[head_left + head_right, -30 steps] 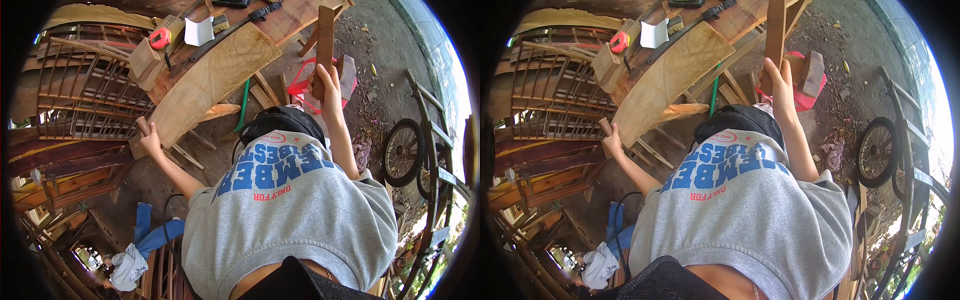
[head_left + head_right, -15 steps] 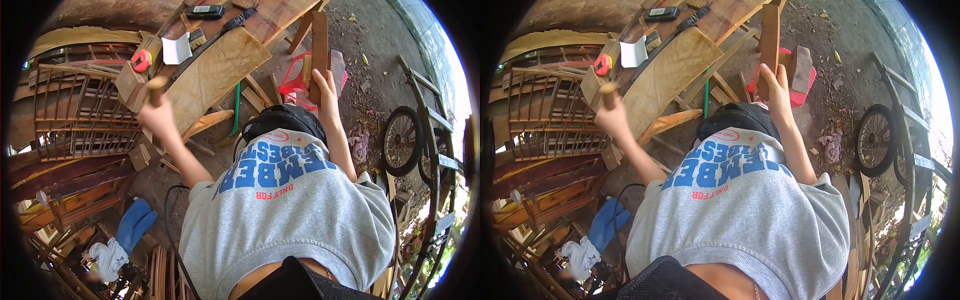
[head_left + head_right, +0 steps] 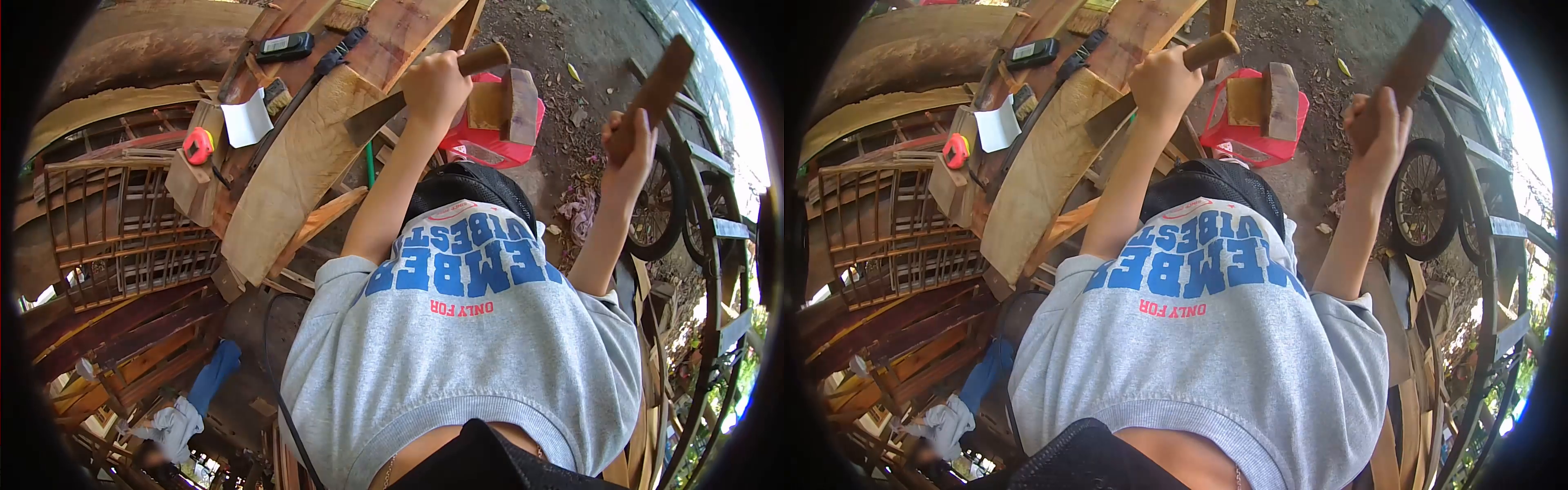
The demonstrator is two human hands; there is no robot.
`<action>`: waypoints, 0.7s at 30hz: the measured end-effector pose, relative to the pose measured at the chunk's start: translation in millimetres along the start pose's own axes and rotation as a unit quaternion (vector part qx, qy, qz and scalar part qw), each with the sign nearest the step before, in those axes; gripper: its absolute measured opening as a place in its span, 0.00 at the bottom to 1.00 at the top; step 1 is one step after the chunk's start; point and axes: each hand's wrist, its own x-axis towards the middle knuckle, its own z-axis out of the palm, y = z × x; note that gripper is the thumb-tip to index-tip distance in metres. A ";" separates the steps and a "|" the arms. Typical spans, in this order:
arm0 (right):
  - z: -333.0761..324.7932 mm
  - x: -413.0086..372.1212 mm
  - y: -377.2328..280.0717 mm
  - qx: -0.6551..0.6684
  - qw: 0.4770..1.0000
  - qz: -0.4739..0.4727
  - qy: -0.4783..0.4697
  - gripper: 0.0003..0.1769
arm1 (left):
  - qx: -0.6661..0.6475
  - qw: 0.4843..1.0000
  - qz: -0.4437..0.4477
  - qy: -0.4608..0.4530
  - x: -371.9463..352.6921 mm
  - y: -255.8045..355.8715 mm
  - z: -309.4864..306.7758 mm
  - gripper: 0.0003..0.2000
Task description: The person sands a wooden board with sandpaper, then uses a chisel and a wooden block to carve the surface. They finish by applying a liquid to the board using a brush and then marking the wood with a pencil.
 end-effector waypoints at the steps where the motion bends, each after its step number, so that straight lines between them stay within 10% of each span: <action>1: -3.1 4.4 -0.8 0.017 1.000 -0.023 0.010 0.14 | -0.002 1.000 -0.016 0.001 0.0 -6.3 4.0 0.05; 5: 34.6 -28.1 22.8 0.043 0.999 -0.010 0.016 0.15 | 0.027 0.997 -0.067 0.000 1.3 -12.7 -1.6 0.06; 8: 36.2 -63.5 36.2 -0.064 0.930 0.257 -0.253 0.17 | 0.042 0.994 -0.097 0.021 2.8 -18.2 -12.4 0.06; 14: 38.8 -29.0 30.9 0.109 0.986 0.126 -0.007 0.15 | 0.069 0.988 -0.126 0.050 -9.8 -47.6 -29.5 0.06; 18: 50.8 -83.3 46.7 -0.147 0.914 0.245 -0.288 0.14 | 0.069 0.988 -0.124 0.056 -12.0 -48.0 -31.0 0.06; 21: 49.6 -68.0 40.5 -0.103 0.935 0.205 -0.270 0.11 | 0.106 0.984 -0.140 0.039 -25.3 -77.8 -41.7 0.07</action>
